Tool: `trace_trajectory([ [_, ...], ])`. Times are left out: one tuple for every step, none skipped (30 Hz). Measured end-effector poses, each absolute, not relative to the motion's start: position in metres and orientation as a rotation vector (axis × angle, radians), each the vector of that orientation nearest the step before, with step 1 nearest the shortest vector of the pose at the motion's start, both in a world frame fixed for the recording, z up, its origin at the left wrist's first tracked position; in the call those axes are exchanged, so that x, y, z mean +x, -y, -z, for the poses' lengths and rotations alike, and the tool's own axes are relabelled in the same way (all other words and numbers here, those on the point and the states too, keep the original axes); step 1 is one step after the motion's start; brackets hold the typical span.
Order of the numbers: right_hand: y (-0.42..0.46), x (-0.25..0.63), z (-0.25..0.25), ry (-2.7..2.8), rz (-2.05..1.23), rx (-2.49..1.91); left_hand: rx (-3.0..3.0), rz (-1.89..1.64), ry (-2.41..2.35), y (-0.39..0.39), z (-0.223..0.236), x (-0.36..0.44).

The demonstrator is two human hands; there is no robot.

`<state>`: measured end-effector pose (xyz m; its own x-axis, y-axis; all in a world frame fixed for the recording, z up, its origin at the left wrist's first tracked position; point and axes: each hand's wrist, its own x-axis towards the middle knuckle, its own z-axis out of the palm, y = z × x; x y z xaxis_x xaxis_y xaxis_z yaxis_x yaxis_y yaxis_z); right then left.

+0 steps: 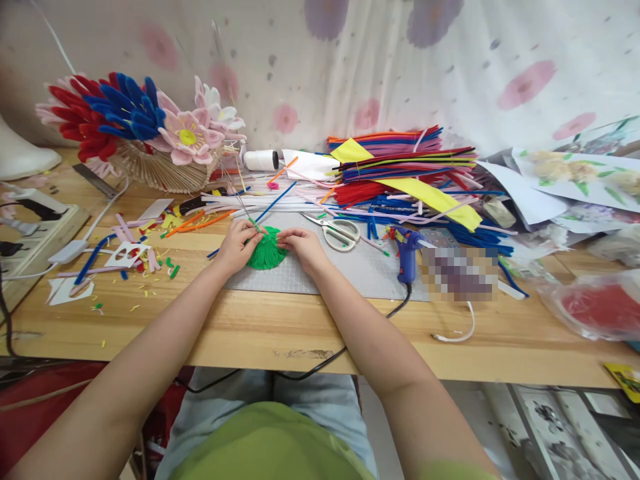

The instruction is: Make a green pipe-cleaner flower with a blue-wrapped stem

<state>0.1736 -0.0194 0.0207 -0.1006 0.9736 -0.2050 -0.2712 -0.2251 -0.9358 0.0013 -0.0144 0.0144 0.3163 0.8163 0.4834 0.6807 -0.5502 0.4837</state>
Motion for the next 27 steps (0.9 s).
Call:
trace_trajectory([
  [0.019,0.174,-0.022,0.942,-1.526,-1.107,2.387,-1.052,-1.375,0.014,-0.014,0.001],
  [0.018,0.175,-0.022,0.954,-1.509,-1.102,2.386,-1.051,-1.375,0.014,-0.014,0.001],
  [0.018,0.176,-0.022,0.970,-1.487,-1.102,2.385,-1.049,-1.376,0.014,-0.015,0.001],
  [0.017,0.177,-0.021,0.996,-1.462,-1.107,2.384,-1.048,-1.377,0.014,-0.015,0.001],
  [0.016,0.177,-0.020,1.034,-1.430,-1.124,2.384,-1.047,-1.377,0.014,-0.015,0.001],
  [0.015,0.178,-0.018,1.081,-1.391,-1.147,2.384,-1.048,-1.376,0.015,-0.015,0.001],
  [0.014,0.178,-0.016,1.134,-1.344,-1.174,2.384,-1.049,-1.375,0.015,-0.015,0.001],
  [0.013,0.178,-0.013,1.190,-1.286,-1.199,2.382,-1.049,-1.376,0.015,-0.015,0.001],
  [0.013,0.177,-0.011,1.247,-1.219,-1.219,2.380,-1.049,-1.378,0.015,-0.015,0.001],
  [0.013,0.176,-0.009,1.301,-1.143,-1.233,2.379,-1.044,-1.382,0.015,-0.015,0.001],
  [0.014,0.175,-0.008,1.349,-1.066,-1.241,2.377,-1.039,-1.387,0.015,-0.016,0.001],
  [0.015,0.173,-0.007,1.389,-0.993,-1.244,2.377,-1.035,-1.390,0.015,-0.016,0.001],
  [0.017,0.171,-0.007,1.420,-0.930,-1.243,2.377,-1.031,-1.392,0.015,-0.016,0.001],
  [0.019,0.169,-0.008,1.442,-0.881,-1.238,2.379,-1.029,-1.392,0.015,-0.016,0.002],
  [0.021,0.167,-0.010,1.459,-0.847,-1.229,2.381,-1.029,-1.392,0.015,-0.016,0.002],
  [0.023,0.164,-0.012,1.471,-0.817,-1.219,2.383,-1.031,-1.392,0.015,-0.016,0.002],
  [0.025,0.162,-0.013,1.480,-0.783,-1.211,2.385,-1.034,-1.393,0.014,-0.016,0.002],
  [0.026,0.159,-0.015,1.490,-0.744,-1.206,2.388,-1.035,-1.394,0.014,-0.016,0.002],
  [0.027,0.157,-0.016,1.502,-0.705,-1.206,2.391,-1.036,-1.394,0.014,-0.015,0.001],
  [0.028,0.155,-0.017,1.514,-0.670,-1.209,2.393,-1.035,-1.394,0.014,-0.015,0.001],
  [0.029,0.154,-0.018,1.527,-0.647,-1.211,2.396,-1.034,-1.394,0.013,-0.015,0.001],
  [0.029,0.153,-0.018,1.539,-0.637,-1.213,2.398,-1.032,-1.395,0.013,-0.015,0.001],
  [0.029,0.152,-0.019,1.552,-0.640,-1.216,2.400,-1.030,-1.396,0.013,-0.015,0.001],
  [0.030,0.152,-0.019,1.562,-0.651,-1.224,2.403,-1.031,-1.396,0.013,-0.015,0.001],
  [0.031,0.151,-0.019,1.569,-0.664,-1.236,2.406,-1.033,-1.395,0.013,-0.015,0.001],
  [0.032,0.151,-0.019,1.572,-0.674,-1.253,2.410,-1.036,-1.393,0.013,-0.015,0.001],
  [0.033,0.151,-0.019,1.574,-0.680,-1.274,2.414,-1.038,-1.389,0.013,-0.015,0.001],
])
